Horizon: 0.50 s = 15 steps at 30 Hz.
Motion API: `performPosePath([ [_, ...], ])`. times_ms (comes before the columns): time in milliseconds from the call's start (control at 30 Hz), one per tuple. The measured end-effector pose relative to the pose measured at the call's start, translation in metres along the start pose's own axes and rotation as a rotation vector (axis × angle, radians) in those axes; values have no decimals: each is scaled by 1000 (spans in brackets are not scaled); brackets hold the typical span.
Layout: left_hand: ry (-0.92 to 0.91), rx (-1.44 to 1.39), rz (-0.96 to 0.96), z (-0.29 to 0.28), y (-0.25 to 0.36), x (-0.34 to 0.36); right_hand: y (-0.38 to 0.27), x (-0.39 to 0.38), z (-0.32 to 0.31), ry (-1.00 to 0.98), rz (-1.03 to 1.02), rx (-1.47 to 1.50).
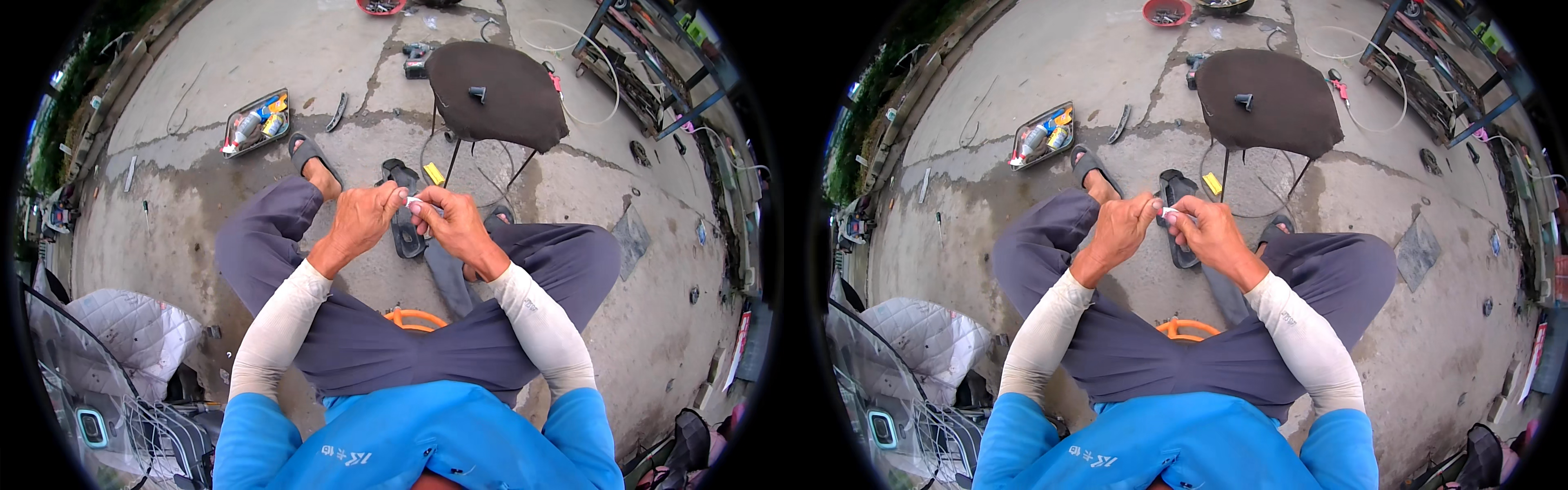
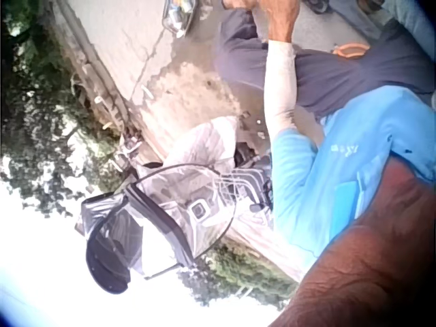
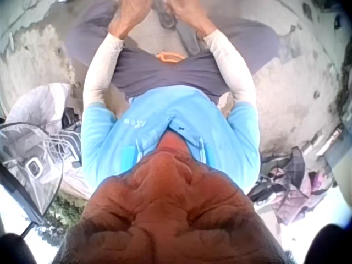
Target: The person sits on a small stool and cleans a black plastic part with a cloth. They then apply glue from a tube to the part and insert a small plastic piece into a hole, pressing it into place.
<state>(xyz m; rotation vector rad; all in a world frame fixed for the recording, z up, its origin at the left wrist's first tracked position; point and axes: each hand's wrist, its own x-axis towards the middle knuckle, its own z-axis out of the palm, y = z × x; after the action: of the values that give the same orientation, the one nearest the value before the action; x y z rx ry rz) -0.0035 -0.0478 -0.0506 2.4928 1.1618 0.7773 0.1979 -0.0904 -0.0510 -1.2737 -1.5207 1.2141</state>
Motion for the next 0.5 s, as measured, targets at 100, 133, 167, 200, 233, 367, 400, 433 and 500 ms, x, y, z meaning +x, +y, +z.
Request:
performPosePath([
  [100, -123, -182, -174, 17, -8, -1, 16, 0, -3, -35, 65, -47],
  [133, -187, -194, -244, 19, -11, 1, 19, 3, -4, -31, 76, -51],
  [167, -259, -217, -321, 25, -11, -1, 25, 1, -4, -23, 113, -22],
  [200, -272, -238, -329, 32, -11, -1, 30, 1, -3, -16, 150, 8],
  [233, -173, -331, -285, 38, -13, -1, 34, 4, -5, -20, 176, 3],
  [367, -183, -334, -176, 51, -20, -8, 53, 9, -7, -35, 297, 14],
  [400, -182, -348, -200, 54, -24, -9, 59, 8, -6, -49, 307, 24],
  [433, -227, -304, -190, 56, -28, -11, 64, 10, -5, -66, 317, 34],
  [500, -270, -278, -205, 63, -36, -15, 72, 14, -1, -122, 346, 3],
])
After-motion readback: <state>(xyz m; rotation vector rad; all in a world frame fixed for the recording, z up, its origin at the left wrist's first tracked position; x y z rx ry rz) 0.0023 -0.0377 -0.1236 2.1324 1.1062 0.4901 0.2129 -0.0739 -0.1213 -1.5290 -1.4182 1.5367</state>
